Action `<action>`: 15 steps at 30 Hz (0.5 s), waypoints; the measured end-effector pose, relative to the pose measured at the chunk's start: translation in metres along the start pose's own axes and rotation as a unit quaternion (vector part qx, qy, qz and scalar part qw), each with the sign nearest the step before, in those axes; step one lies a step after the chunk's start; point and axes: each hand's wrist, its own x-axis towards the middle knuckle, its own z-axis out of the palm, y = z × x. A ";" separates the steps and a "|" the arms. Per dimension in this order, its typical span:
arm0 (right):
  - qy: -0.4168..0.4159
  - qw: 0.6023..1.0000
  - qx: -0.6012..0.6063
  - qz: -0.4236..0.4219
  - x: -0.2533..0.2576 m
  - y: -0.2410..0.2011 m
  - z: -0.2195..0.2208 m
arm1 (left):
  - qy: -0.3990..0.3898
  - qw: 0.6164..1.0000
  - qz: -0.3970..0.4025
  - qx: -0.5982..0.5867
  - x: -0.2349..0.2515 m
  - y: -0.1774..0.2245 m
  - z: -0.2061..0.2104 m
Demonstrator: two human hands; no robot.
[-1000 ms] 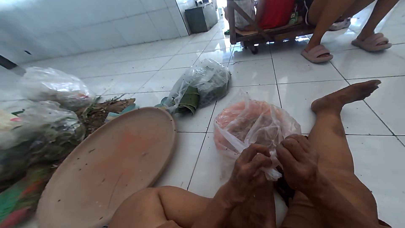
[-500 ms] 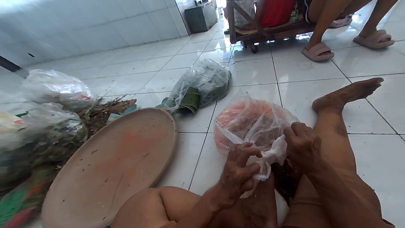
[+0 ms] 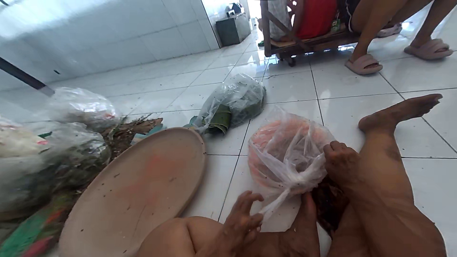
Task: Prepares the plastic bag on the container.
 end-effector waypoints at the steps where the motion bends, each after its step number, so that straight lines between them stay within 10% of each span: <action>1: -0.002 1.000 -0.002 0.003 0.000 0.002 0.002 | -0.010 1.000 0.000 -0.008 -0.002 0.002 0.001; 15: -0.122 0.986 0.009 0.114 -0.001 0.004 0.007 | -0.155 0.966 -0.165 -0.126 -0.011 -0.030 0.000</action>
